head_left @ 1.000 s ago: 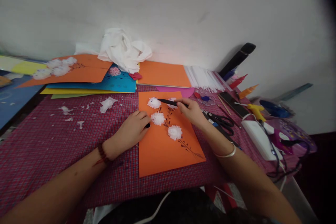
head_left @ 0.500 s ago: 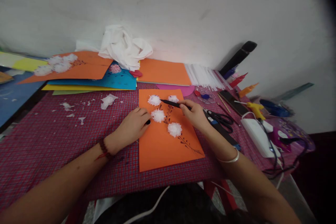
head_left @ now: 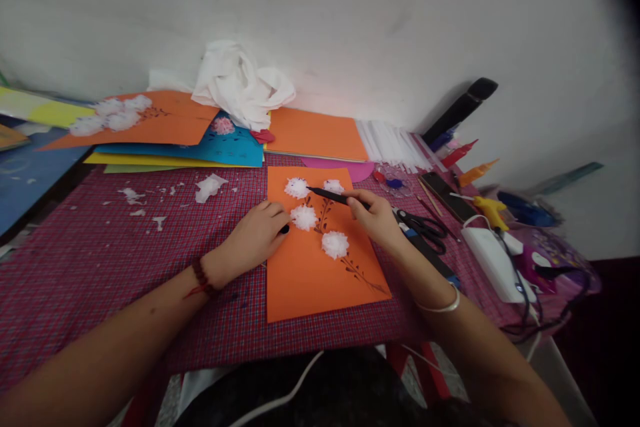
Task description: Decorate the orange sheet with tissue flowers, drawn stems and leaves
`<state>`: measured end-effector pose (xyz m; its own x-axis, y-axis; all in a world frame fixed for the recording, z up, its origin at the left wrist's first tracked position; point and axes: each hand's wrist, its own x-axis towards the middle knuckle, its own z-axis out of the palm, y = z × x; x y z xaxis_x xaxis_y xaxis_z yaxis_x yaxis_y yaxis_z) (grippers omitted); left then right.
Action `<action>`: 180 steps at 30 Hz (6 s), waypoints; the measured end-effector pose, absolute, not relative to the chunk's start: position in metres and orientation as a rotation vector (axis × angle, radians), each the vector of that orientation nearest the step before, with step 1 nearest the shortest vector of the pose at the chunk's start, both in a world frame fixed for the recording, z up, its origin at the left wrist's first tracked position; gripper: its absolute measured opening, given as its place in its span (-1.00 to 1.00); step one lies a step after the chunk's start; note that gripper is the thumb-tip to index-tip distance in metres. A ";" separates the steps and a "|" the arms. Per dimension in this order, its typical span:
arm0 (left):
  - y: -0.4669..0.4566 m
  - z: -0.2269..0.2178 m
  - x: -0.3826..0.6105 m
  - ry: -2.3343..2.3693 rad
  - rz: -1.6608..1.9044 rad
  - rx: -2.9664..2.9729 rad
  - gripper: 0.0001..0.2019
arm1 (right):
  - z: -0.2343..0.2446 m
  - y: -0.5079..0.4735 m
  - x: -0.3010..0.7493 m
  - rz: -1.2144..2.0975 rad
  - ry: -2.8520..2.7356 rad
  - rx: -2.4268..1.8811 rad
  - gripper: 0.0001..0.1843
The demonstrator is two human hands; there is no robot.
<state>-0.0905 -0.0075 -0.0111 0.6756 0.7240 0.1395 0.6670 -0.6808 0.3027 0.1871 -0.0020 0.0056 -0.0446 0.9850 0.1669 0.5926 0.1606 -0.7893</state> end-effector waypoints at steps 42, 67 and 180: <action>-0.009 -0.008 -0.089 1.146 0.355 2.673 -0.84 | -0.008 -0.004 0.188 0.667 -1.775 -1.361 -0.67; -0.009 -0.009 -0.088 1.151 0.379 2.652 -0.84 | -0.004 -0.003 0.192 0.727 -1.686 -1.430 -0.66; -0.029 0.010 -0.087 1.178 0.270 2.782 -0.80 | 0.022 -0.088 0.267 1.395 -1.143 -1.284 -0.60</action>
<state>-0.0871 -0.0291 0.0096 0.6833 0.7202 0.1205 0.7009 -0.6931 0.1682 0.2669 -0.0876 0.0224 -0.0616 0.9832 -0.1715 -0.0258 -0.1734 -0.9845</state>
